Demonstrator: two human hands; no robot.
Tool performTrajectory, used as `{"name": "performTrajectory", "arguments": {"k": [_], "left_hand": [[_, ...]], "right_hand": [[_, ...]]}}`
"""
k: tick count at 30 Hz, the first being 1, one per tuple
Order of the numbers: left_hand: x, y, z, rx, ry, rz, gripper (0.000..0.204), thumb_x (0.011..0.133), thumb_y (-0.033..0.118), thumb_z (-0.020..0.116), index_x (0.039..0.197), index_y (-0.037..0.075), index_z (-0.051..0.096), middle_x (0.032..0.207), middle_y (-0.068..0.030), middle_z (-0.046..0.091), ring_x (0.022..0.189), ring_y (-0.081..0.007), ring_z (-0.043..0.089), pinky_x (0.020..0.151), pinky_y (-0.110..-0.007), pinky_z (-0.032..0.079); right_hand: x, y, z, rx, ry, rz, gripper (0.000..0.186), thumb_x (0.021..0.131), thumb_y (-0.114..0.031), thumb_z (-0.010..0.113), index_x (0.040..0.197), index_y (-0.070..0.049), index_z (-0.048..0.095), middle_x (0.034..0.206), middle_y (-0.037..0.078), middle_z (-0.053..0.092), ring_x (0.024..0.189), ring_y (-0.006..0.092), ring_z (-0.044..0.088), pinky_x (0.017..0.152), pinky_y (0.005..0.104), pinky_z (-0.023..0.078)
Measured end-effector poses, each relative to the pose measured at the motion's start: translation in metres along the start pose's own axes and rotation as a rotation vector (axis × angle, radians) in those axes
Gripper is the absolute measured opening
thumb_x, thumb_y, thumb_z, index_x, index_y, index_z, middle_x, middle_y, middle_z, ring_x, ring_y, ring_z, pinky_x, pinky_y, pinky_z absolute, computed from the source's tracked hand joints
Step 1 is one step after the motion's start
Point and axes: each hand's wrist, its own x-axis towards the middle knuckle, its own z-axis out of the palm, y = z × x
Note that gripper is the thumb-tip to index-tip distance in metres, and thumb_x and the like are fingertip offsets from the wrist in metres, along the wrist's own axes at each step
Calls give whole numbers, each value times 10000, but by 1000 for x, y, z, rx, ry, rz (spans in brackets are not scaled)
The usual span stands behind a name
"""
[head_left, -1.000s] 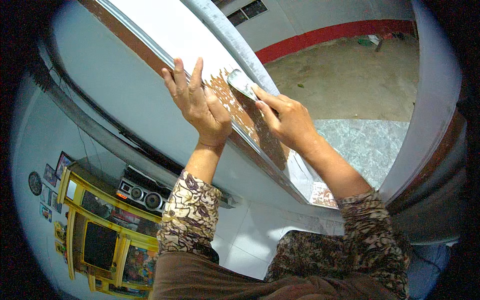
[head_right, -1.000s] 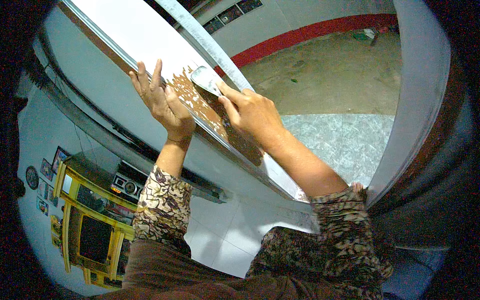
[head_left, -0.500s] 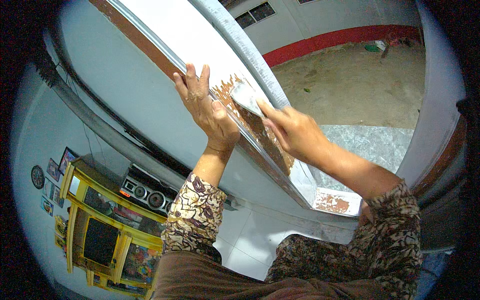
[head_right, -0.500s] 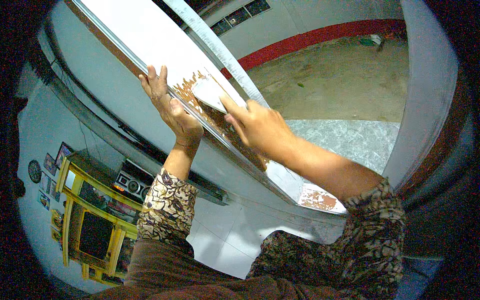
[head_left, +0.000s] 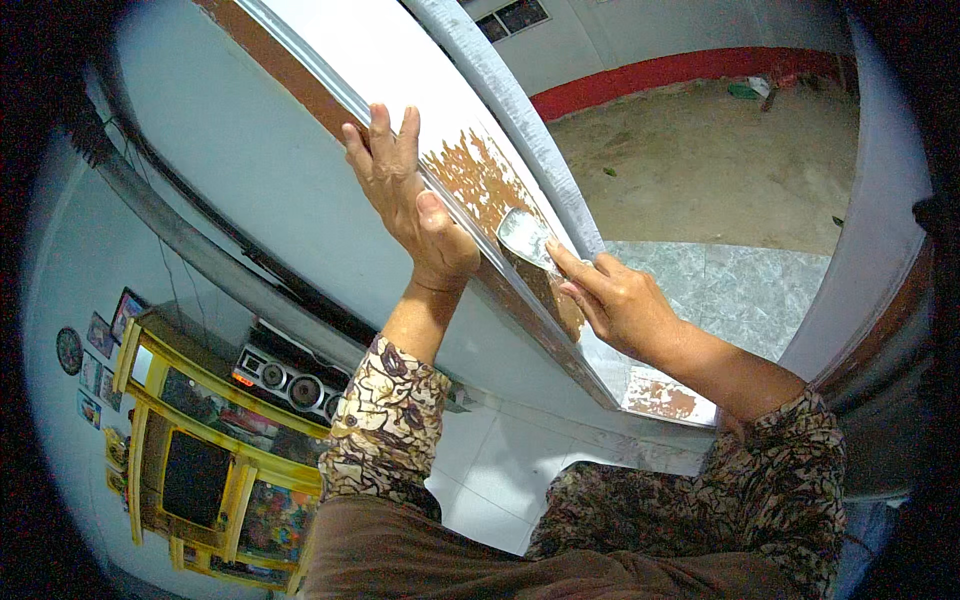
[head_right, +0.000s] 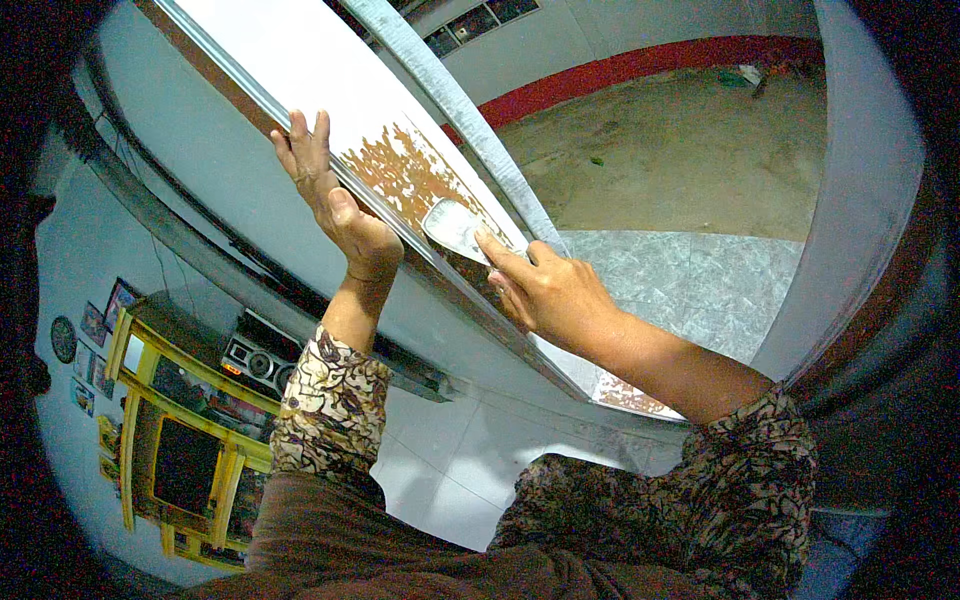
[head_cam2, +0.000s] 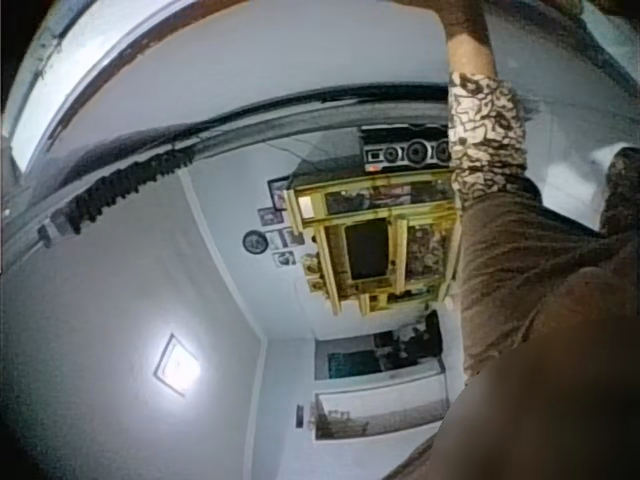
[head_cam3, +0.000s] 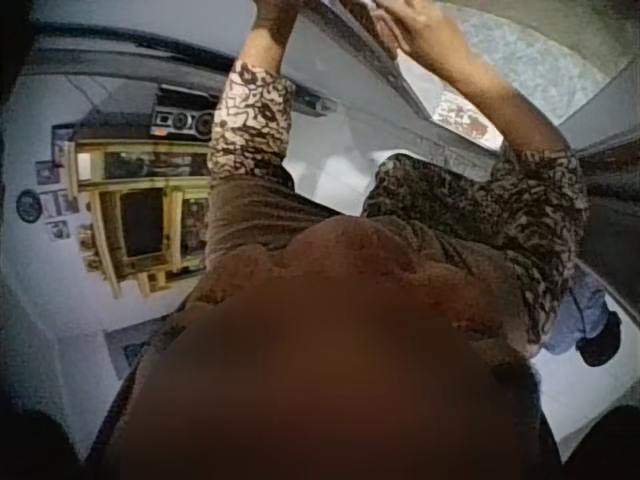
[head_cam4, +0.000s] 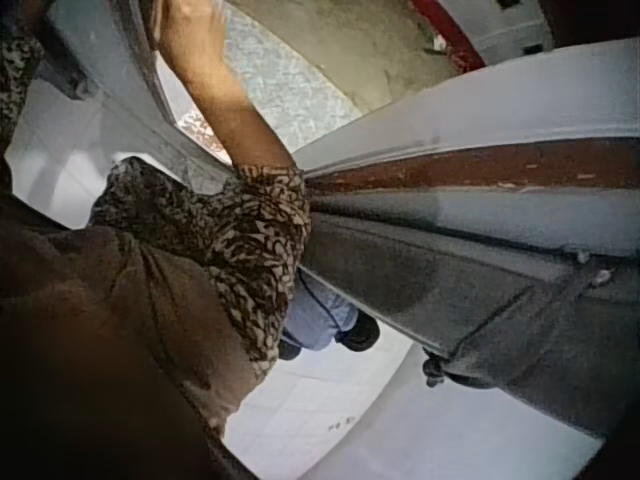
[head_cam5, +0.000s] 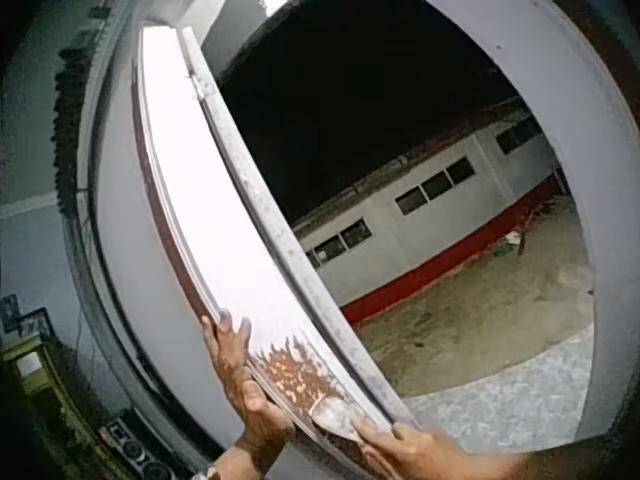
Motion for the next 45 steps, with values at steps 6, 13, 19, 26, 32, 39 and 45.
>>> {"name": "performTrajectory", "arguments": {"k": [6, 13, 19, 26, 32, 39, 45], "left_hand": [[2, 0, -1, 24, -9, -14, 633, 959, 368, 155, 1353, -10, 475, 1522, -163, 322, 1456, -394, 107, 1174, -518, 84], [1, 0, 1, 27, 1, -35, 643, 966, 388, 151, 1354, -7, 476, 1523, -161, 321, 1457, -391, 105, 1173, -517, 82], [2, 0, 0, 23, -1, -16, 650, 974, 401, 139, 1357, -9, 467, 1510, -179, 331, 1450, -395, 119, 1174, -526, 68], [2, 0, 0, 47, -1, -18, 647, 984, 425, 113, 1359, 35, 468, 1493, -175, 342, 1450, -384, 123, 1180, -545, 61], [2, -1, 2, 44, 6, -7, 658, 989, 437, 103, 1357, 31, 467, 1498, -176, 335, 1445, -406, 120, 1177, -550, 73], [1, -4, 3, 23, 26, -8, 676, 984, 446, 100, 1372, 5, 434, 1489, -183, 345, 1433, -429, 146, 1171, -551, 84], [2, -6, 2, -12, 23, 56, 635, 980, 387, 120, 1420, -8, 350, 1500, -157, 342, 1442, -413, 128, 1177, -531, 79]], "right_hand": [[-6, 8, 10, 75, 47, -28, 474, 935, -196, 594, 1396, -199, 486, 743, 150, 527, 603, 337, 573, 544, 433, 492], [-6, 0, 16, 146, 54, -17, 477, 928, -231, 603, 1388, -183, 490, 775, 169, 549, 617, 348, 587, 558, 438, 503], [4, 4, 10, 91, 63, -34, 472, 936, -191, 585, 1397, -174, 484, 787, 154, 546, 630, 324, 576, 567, 417, 489], [-6, 10, 16, 103, 72, -44, 485, 927, -256, 601, 1391, -204, 471, 760, 173, 553, 595, 365, 598, 526, 457, 517], [-16, 5, 22, 114, -25, -7, 499, 921, -270, 614, 1394, -210, 471, 801, 178, 561, 627, 370, 613, 533, 455, 522], [5, -2, 14, 148, 117, -58, 498, 928, -271, 605, 1400, -216, 458, 790, 181, 567, 618, 373, 614, 533, 461, 526], [0, -6, 11, 109, 103, -52, 488, 923, -271, 613, 1386, -210, 472, 799, 189, 567, 613, 376, 620, 531, 468, 531]]}}
